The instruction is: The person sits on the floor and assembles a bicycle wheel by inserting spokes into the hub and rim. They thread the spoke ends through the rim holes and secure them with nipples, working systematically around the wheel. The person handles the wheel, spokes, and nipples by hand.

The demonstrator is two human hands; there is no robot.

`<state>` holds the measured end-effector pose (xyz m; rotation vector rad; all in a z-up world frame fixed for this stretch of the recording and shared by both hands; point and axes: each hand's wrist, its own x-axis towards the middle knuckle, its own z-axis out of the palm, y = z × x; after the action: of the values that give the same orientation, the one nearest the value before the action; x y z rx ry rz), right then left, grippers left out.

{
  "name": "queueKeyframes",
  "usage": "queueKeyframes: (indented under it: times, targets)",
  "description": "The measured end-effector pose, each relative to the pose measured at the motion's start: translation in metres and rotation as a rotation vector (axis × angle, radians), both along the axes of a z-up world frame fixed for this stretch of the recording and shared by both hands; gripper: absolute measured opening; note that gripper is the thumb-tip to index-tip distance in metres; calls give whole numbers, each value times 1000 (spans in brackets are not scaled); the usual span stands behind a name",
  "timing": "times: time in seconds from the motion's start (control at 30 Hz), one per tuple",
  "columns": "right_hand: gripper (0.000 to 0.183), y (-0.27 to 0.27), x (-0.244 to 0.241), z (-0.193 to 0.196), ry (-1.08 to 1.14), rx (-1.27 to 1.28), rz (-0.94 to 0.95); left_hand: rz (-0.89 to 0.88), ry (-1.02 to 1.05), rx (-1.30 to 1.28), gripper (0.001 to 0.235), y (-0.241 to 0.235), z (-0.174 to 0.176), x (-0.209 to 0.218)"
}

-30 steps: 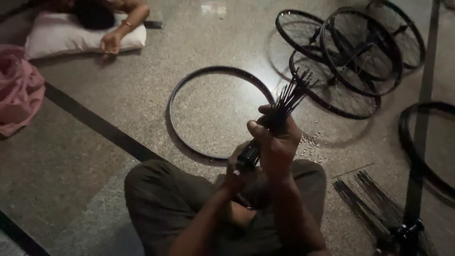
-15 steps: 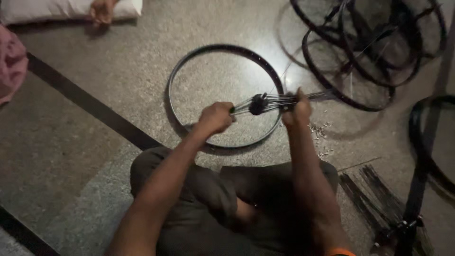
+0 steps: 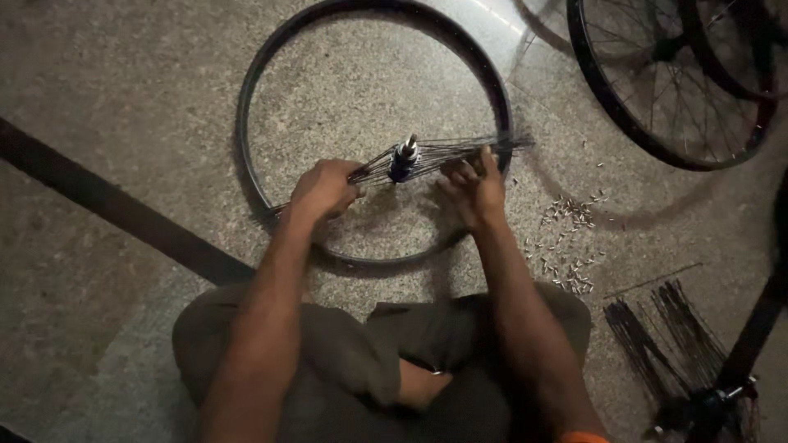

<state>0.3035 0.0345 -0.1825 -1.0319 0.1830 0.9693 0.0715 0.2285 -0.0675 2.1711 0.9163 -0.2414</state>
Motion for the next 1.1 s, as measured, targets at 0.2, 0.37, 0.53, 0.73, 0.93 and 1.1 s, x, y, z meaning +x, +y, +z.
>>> queueKeyframes:
  times: [0.2,0.37,0.53,0.73,0.93,1.1]
  targets:
    - [27,1,-52,31,-961,-479,-12,26,37,35,34,-3,1,-6]
    - [32,22,-75,63,-2072,-367,41,36,3,16,35,-5,-5,-11]
    - [16,52,-63,69,-2273,-397,-56,17,-81,81,33,-3,-14,-15]
    - [12,49,-17,52,-2468,-534,59,99,-33,49,29,1,-15,-16]
    - [13,-13,-2,52,-2292,-775,312,32,15,97,29,3,-3,-19]
    - [14,-36,-24,60,-2179,-793,386,37,-4,76,34,2,0,-18]
